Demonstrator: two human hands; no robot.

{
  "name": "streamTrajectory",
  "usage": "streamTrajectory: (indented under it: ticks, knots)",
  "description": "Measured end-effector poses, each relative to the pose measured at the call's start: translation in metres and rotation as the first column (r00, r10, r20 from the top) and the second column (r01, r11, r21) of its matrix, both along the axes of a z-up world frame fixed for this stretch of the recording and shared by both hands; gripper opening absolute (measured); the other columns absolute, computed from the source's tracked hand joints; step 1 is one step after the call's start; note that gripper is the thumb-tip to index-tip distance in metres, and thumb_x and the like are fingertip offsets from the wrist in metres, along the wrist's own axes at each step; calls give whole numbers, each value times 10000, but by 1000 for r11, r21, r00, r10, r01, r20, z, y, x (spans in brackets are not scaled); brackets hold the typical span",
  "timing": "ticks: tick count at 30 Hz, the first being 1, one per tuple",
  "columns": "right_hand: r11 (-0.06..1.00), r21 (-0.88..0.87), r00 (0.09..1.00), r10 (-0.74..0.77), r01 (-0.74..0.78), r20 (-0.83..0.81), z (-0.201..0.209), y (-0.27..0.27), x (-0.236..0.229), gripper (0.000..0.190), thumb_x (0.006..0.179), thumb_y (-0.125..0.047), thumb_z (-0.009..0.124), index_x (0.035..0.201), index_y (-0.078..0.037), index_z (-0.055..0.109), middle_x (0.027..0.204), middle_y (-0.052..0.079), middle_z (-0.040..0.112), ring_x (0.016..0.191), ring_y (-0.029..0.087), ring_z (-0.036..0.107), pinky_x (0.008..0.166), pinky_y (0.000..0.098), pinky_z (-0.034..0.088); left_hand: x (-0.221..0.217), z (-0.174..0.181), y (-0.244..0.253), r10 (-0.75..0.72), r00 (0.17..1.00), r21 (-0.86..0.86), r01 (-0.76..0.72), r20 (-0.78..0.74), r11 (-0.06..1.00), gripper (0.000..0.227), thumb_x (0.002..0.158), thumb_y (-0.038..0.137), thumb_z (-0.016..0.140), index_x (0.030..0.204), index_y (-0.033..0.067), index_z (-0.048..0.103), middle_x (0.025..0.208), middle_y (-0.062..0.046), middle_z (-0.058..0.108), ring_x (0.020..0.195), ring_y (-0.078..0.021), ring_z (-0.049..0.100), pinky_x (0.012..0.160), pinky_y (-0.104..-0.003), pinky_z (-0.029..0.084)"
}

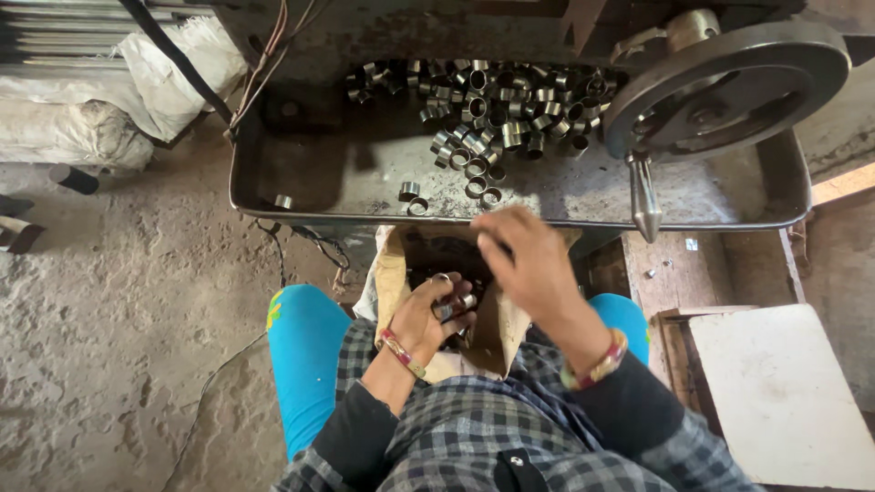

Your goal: The person sits at a metal parts bin and repeatedly picks up small cylindrical metal pieces, transferring them from the bin into a paper bag on their lap. The person handles the parts by hand, moving them in small batches.

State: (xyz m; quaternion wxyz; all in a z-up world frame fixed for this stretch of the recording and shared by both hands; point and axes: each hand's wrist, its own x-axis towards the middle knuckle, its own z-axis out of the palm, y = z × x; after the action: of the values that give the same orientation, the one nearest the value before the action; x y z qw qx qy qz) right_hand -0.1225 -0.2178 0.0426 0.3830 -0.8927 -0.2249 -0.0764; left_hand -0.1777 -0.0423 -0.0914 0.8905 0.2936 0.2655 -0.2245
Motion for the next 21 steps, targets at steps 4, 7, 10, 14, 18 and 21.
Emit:
streamTrajectory:
  ticks: [4, 7, 10, 14, 18, 21]
  knots:
    - [970, -239, 991, -23, 54, 130, 2, 8, 58, 377, 866, -239, 765, 1190, -65, 683, 1303, 196, 584, 1135, 397, 644, 927, 441, 556, -5, 3, 2, 20, 993, 87, -30, 120, 996, 366, 924, 103, 625, 1279, 15, 613, 1155, -132, 728, 909, -233, 678, 880, -450, 601]
    - [844, -534, 974, -164, 55, -159, -9, 22, 97, 556, 846, -333, 811, 1305, -107, 591, 1405, 268, 429, 1159, 441, 578, 936, 468, 530, -4, 7, 3, 107, 988, -65, -100, 107, 993, 379, 955, 177, 605, 1292, 6, 582, 1155, -159, 701, 910, -258, 680, 895, -476, 604]
    - [784, -621, 941, -222, 18, -254, -26, 26, 113, 585, 883, -316, 802, 1368, -111, 549, 1427, 271, 442, 1160, 417, 605, 975, 454, 541, 0, 12, 6, 153, 987, -107, -148, 48, 983, 415, 964, 250, 580, 1289, -8, 575, 1139, -184, 693, 915, -281, 693, 890, -489, 603]
    - [841, -541, 896, -242, 3, -372, -35, 13, 123, 496, 897, -277, 783, 1326, -127, 586, 1233, 209, 606, 1133, 343, 621, 981, 443, 521, -1, 24, 11, 172, 985, -130, -166, 34, 978, 455, 957, 298, 559, 1290, -11, 573, 1139, -197, 708, 931, -302, 708, 904, -494, 600]
    - [902, 426, 778, 221, 66, -588, -29, -26, 104, 482, 914, -245, 784, 1303, -34, 592, 1121, 156, 683, 977, 223, 688, 864, 326, 600, -3, 34, 11, 155, 986, -186, -142, 54, 972, 455, 979, 305, 552, 1292, -25, 559, 1129, -202, 701, 934, -317, 705, 920, -505, 597]
    - [524, 851, 630, 648, 40, -428, -23, -46, 81, 444, 1010, -181, 788, 1316, 42, 557, 1075, 155, 619, 873, 226, 657, 768, 335, 605, 0, 42, 5, 118, 990, -144, -106, 78, 984, 455, 995, 310, 555, 1301, -26, 557, 1121, -195, 696, 924, -292, 698, 904, -501, 608]
